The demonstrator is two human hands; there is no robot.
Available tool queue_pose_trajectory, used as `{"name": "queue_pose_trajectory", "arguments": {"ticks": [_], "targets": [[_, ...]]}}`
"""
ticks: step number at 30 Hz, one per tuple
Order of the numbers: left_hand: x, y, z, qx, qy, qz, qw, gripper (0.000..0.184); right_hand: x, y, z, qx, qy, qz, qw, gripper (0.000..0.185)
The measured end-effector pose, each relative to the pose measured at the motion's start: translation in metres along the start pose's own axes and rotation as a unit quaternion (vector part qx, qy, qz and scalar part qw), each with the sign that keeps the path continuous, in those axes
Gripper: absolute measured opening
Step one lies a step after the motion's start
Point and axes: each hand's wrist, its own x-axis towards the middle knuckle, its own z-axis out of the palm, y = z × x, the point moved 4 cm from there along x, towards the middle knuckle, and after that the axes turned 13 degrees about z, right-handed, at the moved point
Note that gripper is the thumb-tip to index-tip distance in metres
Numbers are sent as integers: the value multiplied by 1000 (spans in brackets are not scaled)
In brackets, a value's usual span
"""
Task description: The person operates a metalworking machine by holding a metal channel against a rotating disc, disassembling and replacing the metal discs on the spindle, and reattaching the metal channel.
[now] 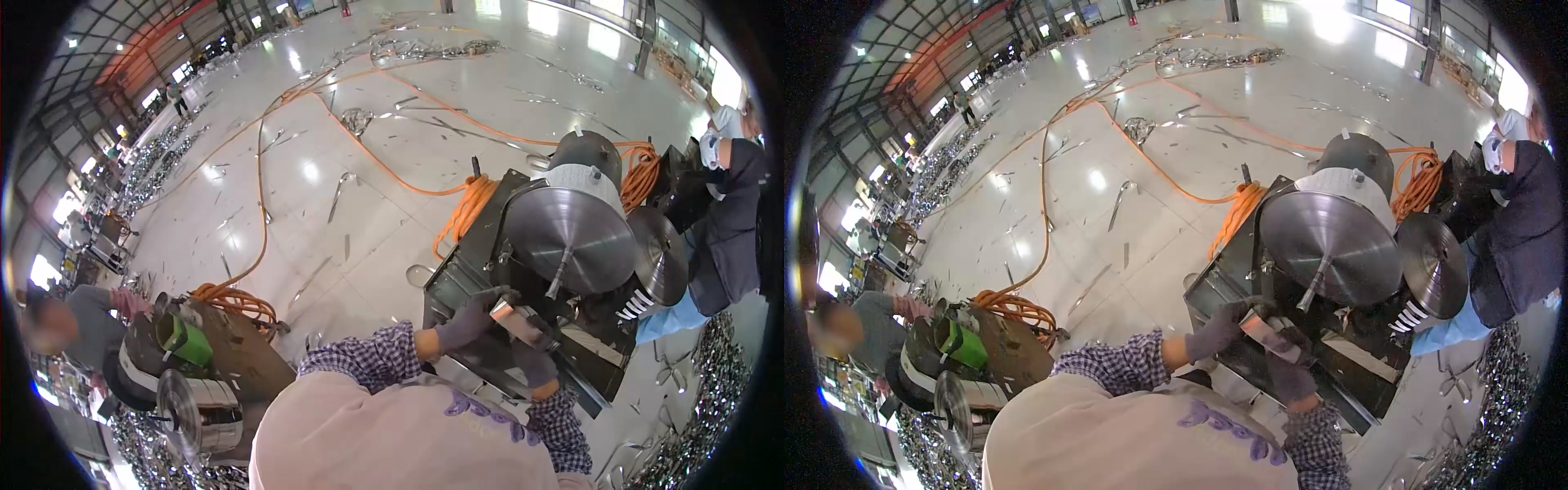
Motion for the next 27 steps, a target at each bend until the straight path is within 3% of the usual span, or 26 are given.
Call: {"name": "queue_pose_trajectory", "arguments": {"ticks": [1,4,5,7,9,10,12,13,15,16,17,19,20,21,23,27], "targets": [[-2,10,3,-13,-13,5,1000,51,-1,-4,-9,19,-25,-3,999,35],[4,67,-8,153,18,219,963,45,1,-23,-58,150,-68,53,985,35],[15,87,-15,151,28,220,963,40,1,-33,-81,155,-64,77,983,35],[45,118,-25,73,42,147,986,32,6,-41,-110,-107,-133,170,971,37],[67,100,-36,-21,67,77,995,26,9,-54,-132,-151,-144,219,953,40],[71,59,-51,-66,99,91,989,27,14,-62,-134,-103,-82,207,969,41],[60,-5,-63,-108,96,-2,989,46,23,-57,-122,-68,18,192,979,43],[57,-16,-61,-164,107,-36,980,46,26,-45,-104,-78,52,196,976,43],[47,-35,-49,-275,135,-108,946,45,42,-20,-71,192,-45,277,940,40],[46,-36,-46,-230,104,-79,965,45,48,-9,-52,320,-88,308,892,38],[46,-35,-42,-183,71,-46,979,44,53,-12,-53,179,91,192,961,36],[49,-33,-32,-202,47,-39,977,43,56,-8,-34,366,70,236,897,35],[51,-25,-26,-266,57,-66,960,42,59,-15,-27,541,12,274,795,33],[53,-20,-22,-329,66,-93,937,41,61,-23,-19,687,-19,323,651,31],[57,-13,-19,-317,40,-76,944,41,66,-26,-13,656,20,284,699,31],[60,-12,-17,-224,37,-79,971,49,72,-19,-26,653,70,273,703,28]]}}
